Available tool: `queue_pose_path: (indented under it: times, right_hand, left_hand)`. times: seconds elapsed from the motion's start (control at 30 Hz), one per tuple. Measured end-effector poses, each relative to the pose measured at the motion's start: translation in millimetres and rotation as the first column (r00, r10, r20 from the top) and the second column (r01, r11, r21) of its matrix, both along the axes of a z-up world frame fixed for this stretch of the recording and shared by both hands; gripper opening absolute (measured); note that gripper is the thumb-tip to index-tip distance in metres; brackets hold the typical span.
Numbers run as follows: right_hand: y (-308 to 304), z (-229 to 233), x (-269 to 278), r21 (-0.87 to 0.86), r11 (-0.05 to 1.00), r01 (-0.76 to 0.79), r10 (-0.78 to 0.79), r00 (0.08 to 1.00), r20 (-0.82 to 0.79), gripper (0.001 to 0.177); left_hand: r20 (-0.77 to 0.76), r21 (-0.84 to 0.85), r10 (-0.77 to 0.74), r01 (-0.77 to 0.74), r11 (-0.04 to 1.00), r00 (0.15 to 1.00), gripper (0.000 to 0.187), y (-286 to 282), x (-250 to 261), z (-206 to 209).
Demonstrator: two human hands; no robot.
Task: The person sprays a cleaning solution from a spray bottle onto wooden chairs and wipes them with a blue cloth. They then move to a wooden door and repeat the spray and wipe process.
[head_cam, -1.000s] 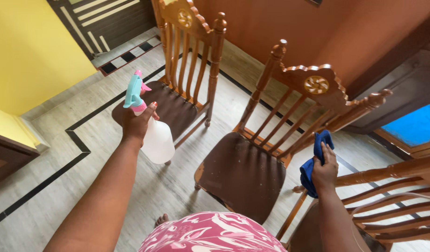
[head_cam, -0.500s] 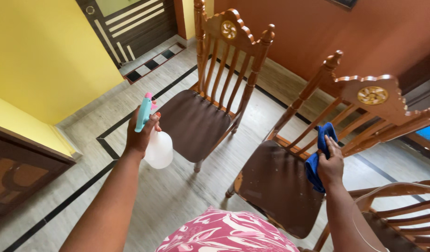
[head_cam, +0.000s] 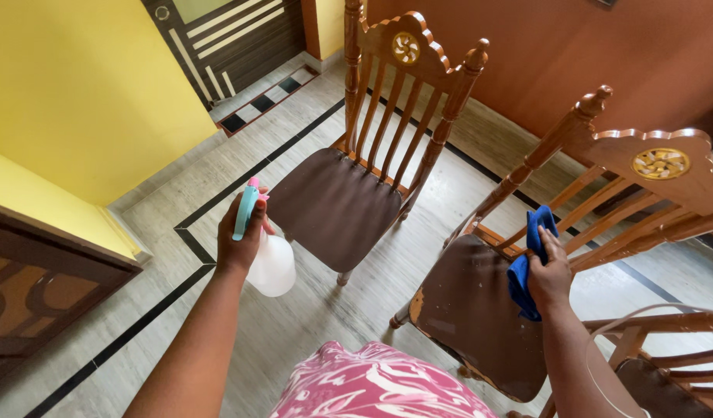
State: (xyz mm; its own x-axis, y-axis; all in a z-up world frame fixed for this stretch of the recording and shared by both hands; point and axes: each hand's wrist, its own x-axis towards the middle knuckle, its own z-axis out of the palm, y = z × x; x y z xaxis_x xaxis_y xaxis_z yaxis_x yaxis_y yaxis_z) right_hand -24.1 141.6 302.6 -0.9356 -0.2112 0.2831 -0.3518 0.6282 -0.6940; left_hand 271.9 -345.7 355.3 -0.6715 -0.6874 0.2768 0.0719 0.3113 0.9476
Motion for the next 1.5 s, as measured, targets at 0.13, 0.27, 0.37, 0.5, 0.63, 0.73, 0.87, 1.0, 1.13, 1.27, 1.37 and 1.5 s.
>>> queue_pose_path:
  times: [0.13, 0.27, 0.37, 0.5, 0.63, 0.73, 0.87, 1.0, 1.13, 1.27, 1.37, 1.5]
  right_hand:
    - [-5, -6, -35, -0.040, 0.995, -0.091, 0.089, 0.995, -0.051, 0.053]
    - [-16, -14, -61, -0.046, 0.994, -0.101, 0.099, 0.993, -0.060, 0.052]
    - [-29, -12, -68, -0.037, 0.994, -0.098, 0.097, 0.995, -0.024, 0.054]
    - [-46, -8, -62, -0.051, 0.992, -0.118, 0.122, 0.990, 0.074, 0.057]
    - [-57, -7, -59, -0.028, 0.993, -0.117, 0.118, 0.991, 0.067, 0.056]
    - [-69, -8, -59, -0.013, 0.996, -0.091, 0.092, 0.994, 0.060, 0.056]
    - [-89, -12, -49, -0.016, 0.996, -0.089, 0.088, 0.995, -0.043, 0.053]
    - [-131, -17, -20, -0.029, 0.998, -0.056, 0.054, 0.996, -0.078, 0.055]
    - [-183, -19, 18, -0.043, 0.999, -0.002, 0.001, 1.000, -0.023, 0.054]
    - [-224, -18, 56, 0.010, 0.999, 0.049, -0.049, 0.997, 0.059, 0.053]
    - [-243, -20, 76, 0.033, 0.998, 0.056, -0.058, 0.997, 0.048, 0.053]
    - [-251, -24, 88, 0.026, 0.996, 0.090, -0.092, 0.993, 0.080, 0.054]
  left_hand:
    - [0.090, 0.121, 0.107, -0.118, 0.986, 0.990, 0.072, 0, -4, 8]
    - [0.071, 0.057, 0.114, -0.118, 0.991, 0.991, 0.075, -5, -4, 17]
    - [-0.007, 0.096, 0.085, -0.084, 0.992, 0.996, 0.079, -6, -5, 17]
    - [-0.009, 0.162, 0.079, -0.076, 0.984, 0.997, 0.086, -4, -3, 15]
    - [0.014, 0.194, 0.091, -0.092, 0.977, 0.996, 0.085, -16, 3, 10]
    - [0.022, 0.208, 0.095, -0.097, 0.973, 0.995, 0.083, -39, 5, 4]
    - [-0.012, 0.195, 0.043, -0.040, 0.980, 0.999, 0.084, -82, 12, -7]
    - [0.021, 0.160, -0.014, 0.010, 0.987, 1.000, 0.087, -134, 23, -8]
    - [0.084, 0.153, -0.062, 0.049, 0.987, 0.995, 0.087, -186, 32, -5]
    - [0.136, 0.136, -0.076, 0.057, 0.989, 0.988, 0.085, -224, 40, -5]
    - [0.119, 0.106, -0.112, 0.100, 0.989, 0.987, 0.083, -243, 41, -8]
    - [0.122, 0.097, -0.149, 0.138, 0.986, 0.981, 0.079, -258, 38, -16]
